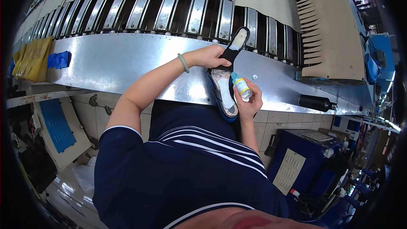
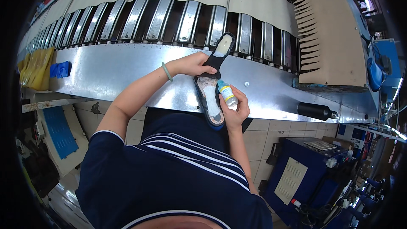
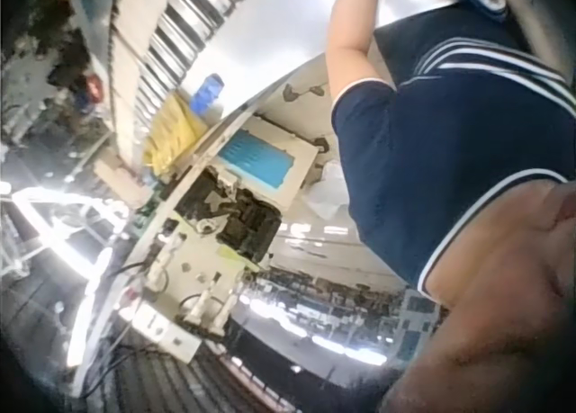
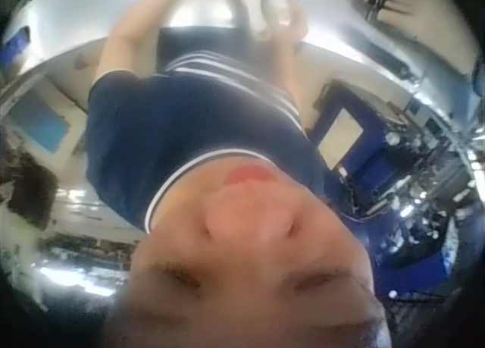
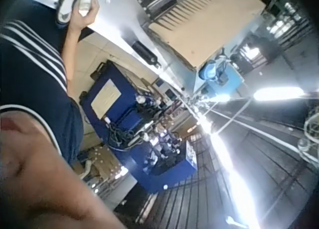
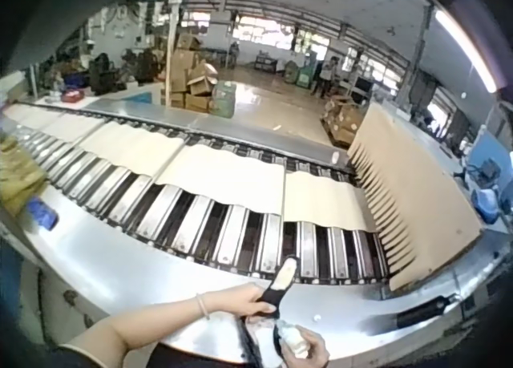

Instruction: The recorder is applying glue from a small bottle to the inner sole and edges of shoe uppers at a conveyor station.

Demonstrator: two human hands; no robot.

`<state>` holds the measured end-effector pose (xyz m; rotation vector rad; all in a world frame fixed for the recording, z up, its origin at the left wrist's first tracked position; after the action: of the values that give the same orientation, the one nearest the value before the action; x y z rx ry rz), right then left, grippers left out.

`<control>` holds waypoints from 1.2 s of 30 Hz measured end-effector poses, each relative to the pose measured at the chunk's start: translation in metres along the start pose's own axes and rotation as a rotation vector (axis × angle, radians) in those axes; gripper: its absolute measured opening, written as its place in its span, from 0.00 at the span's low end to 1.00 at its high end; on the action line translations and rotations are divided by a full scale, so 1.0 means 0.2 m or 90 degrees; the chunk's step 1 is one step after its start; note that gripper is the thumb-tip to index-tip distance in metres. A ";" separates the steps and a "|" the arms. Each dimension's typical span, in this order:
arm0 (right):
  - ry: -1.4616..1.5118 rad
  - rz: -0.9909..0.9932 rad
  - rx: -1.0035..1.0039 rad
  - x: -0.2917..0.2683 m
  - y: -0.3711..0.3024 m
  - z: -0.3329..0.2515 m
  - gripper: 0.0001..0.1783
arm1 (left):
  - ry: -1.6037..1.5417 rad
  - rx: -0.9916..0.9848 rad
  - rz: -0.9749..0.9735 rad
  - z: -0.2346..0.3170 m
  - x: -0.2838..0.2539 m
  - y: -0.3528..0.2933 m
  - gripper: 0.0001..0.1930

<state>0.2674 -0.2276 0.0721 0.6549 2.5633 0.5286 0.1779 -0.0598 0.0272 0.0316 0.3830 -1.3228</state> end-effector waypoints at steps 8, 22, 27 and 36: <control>0.023 0.027 0.040 -0.02 -0.03 0.02 0.24 | -0.032 -0.002 -0.002 0.01 -0.01 0.01 0.16; 0.126 0.090 0.152 -0.03 -0.08 0.13 0.24 | -0.019 -0.027 -0.010 -0.08 -0.01 0.05 0.15; 0.132 0.097 0.160 -0.03 -0.09 0.13 0.24 | -0.034 -0.028 -0.025 -0.09 -0.01 0.05 0.15; 0.144 0.102 0.168 -0.03 -0.08 0.15 0.24 | -0.053 -0.024 -0.028 -0.07 -0.01 0.04 0.14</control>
<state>0.2811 -0.2357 0.0416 0.9469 2.8376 0.3328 0.1808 -0.0531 0.0137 -0.0629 0.3391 -1.3562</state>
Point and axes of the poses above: each hand's wrist, its own y-axis towards the middle knuckle, its own x-axis out of the palm, z = x × y, the point moved 10 cm from there along y, towards the middle knuckle, and after that the axes turned 7 degrees about -z, right-handed, at the moved point
